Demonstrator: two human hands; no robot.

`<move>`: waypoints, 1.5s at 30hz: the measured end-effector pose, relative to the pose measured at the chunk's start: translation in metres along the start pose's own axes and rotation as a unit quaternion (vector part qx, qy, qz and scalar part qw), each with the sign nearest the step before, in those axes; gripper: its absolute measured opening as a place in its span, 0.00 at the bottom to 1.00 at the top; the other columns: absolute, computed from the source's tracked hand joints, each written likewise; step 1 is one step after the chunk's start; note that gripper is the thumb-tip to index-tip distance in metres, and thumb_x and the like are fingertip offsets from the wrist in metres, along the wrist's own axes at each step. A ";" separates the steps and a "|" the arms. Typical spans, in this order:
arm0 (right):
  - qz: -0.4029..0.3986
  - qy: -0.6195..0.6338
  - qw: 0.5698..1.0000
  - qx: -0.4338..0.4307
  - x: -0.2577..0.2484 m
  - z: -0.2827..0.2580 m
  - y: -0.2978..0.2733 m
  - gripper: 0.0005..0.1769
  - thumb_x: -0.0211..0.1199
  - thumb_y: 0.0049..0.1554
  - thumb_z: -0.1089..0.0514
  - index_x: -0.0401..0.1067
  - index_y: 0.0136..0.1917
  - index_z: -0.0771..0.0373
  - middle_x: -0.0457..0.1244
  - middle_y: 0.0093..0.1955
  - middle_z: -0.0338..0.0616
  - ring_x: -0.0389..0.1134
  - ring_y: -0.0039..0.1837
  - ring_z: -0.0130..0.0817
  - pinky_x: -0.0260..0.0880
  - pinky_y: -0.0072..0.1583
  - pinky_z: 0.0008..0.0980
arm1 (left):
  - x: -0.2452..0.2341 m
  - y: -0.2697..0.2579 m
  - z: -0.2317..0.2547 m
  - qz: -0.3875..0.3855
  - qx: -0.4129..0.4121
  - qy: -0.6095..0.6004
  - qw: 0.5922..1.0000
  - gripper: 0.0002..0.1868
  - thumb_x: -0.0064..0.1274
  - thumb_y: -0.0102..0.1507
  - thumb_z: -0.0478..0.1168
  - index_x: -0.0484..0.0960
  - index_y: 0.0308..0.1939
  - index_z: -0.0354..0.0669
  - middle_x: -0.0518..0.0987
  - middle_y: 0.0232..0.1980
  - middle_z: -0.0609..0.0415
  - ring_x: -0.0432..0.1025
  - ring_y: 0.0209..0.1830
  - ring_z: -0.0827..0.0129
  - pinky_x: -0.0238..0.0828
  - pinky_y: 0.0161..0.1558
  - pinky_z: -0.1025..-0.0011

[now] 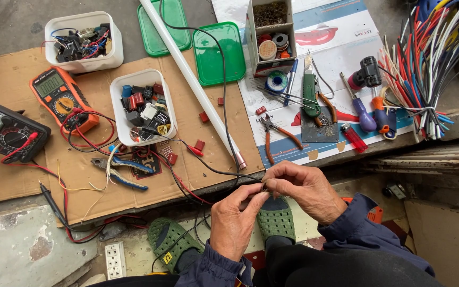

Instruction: Soldering and connecting wires for an electronic component at a workbench using a soldering gun and wire strippers.

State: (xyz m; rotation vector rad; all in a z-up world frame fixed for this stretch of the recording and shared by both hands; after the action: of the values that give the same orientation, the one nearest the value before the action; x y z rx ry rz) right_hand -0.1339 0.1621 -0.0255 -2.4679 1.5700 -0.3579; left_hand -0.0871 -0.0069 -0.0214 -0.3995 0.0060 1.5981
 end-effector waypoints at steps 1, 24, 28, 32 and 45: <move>0.000 0.000 1.000 0.000 0.000 0.000 0.000 0.12 0.66 0.66 0.56 0.82 0.59 0.61 0.71 0.55 0.43 0.71 0.49 0.38 0.85 0.58 0.43 | 0.001 -0.001 -0.002 0.000 0.000 0.000 1.000 0.11 0.68 0.65 0.45 0.95 0.49 0.51 0.96 0.44 0.61 0.90 0.43 0.77 0.89 0.48 0.76; 0.072 -0.013 0.993 0.092 -0.009 0.019 0.000 0.13 0.67 0.65 0.55 0.86 0.53 0.65 0.74 0.44 0.46 0.73 0.44 0.37 0.83 0.59 0.42 | -0.002 0.001 -0.008 -0.006 -0.038 0.011 0.999 0.16 0.63 0.67 0.48 0.95 0.56 0.51 0.94 0.53 0.60 0.89 0.51 0.74 0.89 0.53 0.73; 0.068 -0.002 0.993 0.093 -0.008 0.018 -0.001 0.14 0.67 0.65 0.54 0.85 0.54 0.66 0.74 0.45 0.47 0.72 0.45 0.38 0.84 0.58 0.42 | -0.003 0.000 -0.008 -0.006 -0.037 0.014 0.999 0.16 0.63 0.67 0.49 0.95 0.56 0.52 0.94 0.52 0.61 0.88 0.50 0.74 0.88 0.52 0.73; 0.069 -0.006 0.992 0.101 -0.008 0.019 -0.001 0.14 0.66 0.65 0.55 0.85 0.55 0.67 0.74 0.46 0.47 0.72 0.44 0.38 0.83 0.58 0.42 | -0.004 0.000 -0.008 -0.004 -0.035 0.022 0.999 0.15 0.63 0.67 0.49 0.95 0.56 0.53 0.93 0.50 0.62 0.86 0.46 0.74 0.87 0.49 0.73; 0.056 0.007 0.988 0.145 0.004 0.034 0.006 0.11 0.73 0.63 0.59 0.82 0.45 0.71 0.70 0.36 0.51 0.66 0.36 0.38 0.71 0.44 0.41 | -0.012 0.001 -0.030 -0.002 -0.206 -0.158 0.966 0.17 0.66 0.63 0.47 0.98 0.52 0.45 0.94 0.43 0.59 0.81 0.37 0.81 0.89 0.41 0.77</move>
State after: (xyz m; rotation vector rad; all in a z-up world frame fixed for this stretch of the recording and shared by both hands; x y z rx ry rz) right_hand -0.1271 0.1566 -0.0596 -2.1534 1.5320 -0.5431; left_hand -0.0809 -0.0261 -0.0465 -0.4586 -0.5775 1.6428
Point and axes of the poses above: each hand's wrist, its own y-axis towards the middle knuckle, its own x-axis out of the palm, z = x × y, the point moved 9 cm from there along y, towards the middle knuckle
